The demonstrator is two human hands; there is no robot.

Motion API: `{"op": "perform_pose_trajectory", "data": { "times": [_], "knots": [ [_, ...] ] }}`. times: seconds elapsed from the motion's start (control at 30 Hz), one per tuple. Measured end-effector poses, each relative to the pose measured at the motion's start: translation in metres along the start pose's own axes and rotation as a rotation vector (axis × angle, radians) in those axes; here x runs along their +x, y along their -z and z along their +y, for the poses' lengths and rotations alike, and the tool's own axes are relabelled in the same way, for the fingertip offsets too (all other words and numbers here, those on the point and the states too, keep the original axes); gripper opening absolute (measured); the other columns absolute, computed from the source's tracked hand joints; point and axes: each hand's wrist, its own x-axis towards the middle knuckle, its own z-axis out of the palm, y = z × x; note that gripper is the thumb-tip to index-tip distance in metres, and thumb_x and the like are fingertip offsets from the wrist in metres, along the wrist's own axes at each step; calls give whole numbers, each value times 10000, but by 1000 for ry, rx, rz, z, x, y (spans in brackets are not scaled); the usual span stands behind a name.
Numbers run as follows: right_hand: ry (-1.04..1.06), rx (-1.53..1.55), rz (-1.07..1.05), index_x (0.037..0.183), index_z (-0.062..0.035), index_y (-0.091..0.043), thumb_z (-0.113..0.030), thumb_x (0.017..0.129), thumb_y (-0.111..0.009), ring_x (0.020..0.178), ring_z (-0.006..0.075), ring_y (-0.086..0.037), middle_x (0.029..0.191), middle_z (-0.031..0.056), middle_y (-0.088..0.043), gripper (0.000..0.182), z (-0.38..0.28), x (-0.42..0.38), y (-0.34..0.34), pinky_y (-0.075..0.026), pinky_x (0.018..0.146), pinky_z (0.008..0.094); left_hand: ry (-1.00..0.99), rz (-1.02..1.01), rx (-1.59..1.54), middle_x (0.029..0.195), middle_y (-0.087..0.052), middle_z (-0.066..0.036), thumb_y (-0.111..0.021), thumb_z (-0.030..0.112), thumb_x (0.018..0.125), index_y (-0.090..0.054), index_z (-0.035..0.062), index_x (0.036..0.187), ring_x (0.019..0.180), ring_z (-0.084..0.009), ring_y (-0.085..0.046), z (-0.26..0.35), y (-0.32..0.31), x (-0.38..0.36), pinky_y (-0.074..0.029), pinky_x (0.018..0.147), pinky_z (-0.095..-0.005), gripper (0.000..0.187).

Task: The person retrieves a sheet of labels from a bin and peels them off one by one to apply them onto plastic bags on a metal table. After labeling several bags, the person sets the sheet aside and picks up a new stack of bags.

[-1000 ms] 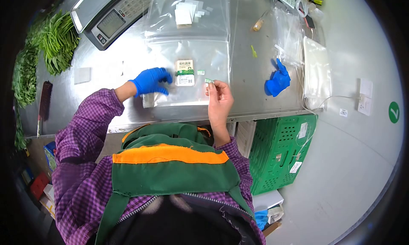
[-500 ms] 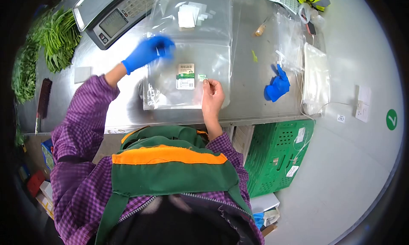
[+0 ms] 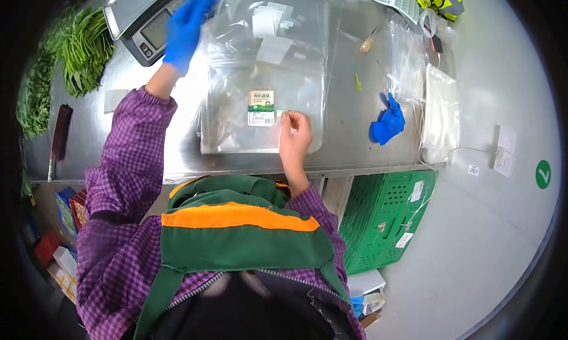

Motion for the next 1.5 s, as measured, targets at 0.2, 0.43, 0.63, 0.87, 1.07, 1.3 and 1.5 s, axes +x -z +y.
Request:
{"op": "perform_pose_trajectory", "data": {
  "times": [0.2, 0.43, 0.63, 0.87, 1.07, 1.3, 1.5],
  "knots": [
    [268, -649, 50, 845, -23, -586, -166, 769, -685, 737, 212, -585, 881, 85, -571, 190, 32, 31, -12, -457, 688, 351, -14, -326, 170, 960, -625, -80, -702, 145, 781, -611, 58, 1067, 848, -163, -597, -25, 12, -131, -471, 782, -307, 312],
    [15, -188, 68, 992, -18, -575, -74, 766, -672, 692, 168, -589, 916, 79, -589, 252, 3, 36, 5, -475, 667, 297, 170, -993, 464, 872, -634, -94, -679, 251, 792, -672, 113, 906, 802, -250, -612, -70, -2, -168, -485, 749, -338, 179],
    [471, -89, 68, 955, 6, -591, 14, 788, -622, 689, 141, -565, 872, 86, -603, 170, -63, 5, 24, -468, 639, 262, 364, -517, 165, 917, -660, -33, -565, 205, 873, -665, 59, 975, 854, -133, -595, -46, -6, -42, -470, 792, -288, 204],
    [432, -321, -305, 1165, -23, -529, -6, 778, -632, 873, 225, -582, 1075, 133, -568, 401, -21, 56, -39, -475, 770, 323, 23, 157, 34, 1100, -629, -49, -560, 245, 910, -592, 34, 1175, 994, -131, -563, -18, 59, 15, -419, 891, -250, 340],
    [188, -316, -274, 1302, -4, -404, -17, 795, -632, 869, 213, -609, 1216, 167, -456, 557, -22, 129, -62, -512, 758, 309, 86, 746, 392, 1207, -500, -52, -636, 89, 826, -511, 93, 1246, 981, -174, -529, -69, 176, -92, -415, 868, -309, 439],
    [57, -94, -372, 1236, 17, -467, 13, 860, -550, 849, 164, -626, 1027, 126, -585, 385, -41, 80, -63, -516, 700, 266, 690, 986, 43, 1278, -420, -175, -783, 242, 700, -311, 13, 1365, 941, -236, -575, -101, 236, -161, -513, 746, -319, 848],
    [-12, 122, -422, 1190, 23, -500, -9, 895, -515, 841, 147, -622, 978, 130, -624, 297, -29, 50, -59, -509, 704, 249, 508, 718, -16, 1004, -644, -103, -596, 125, 865, -616, 0, 1083, 854, -158, -638, -88, 200, -136, -495, 711, -265, 252]
  ]
}}
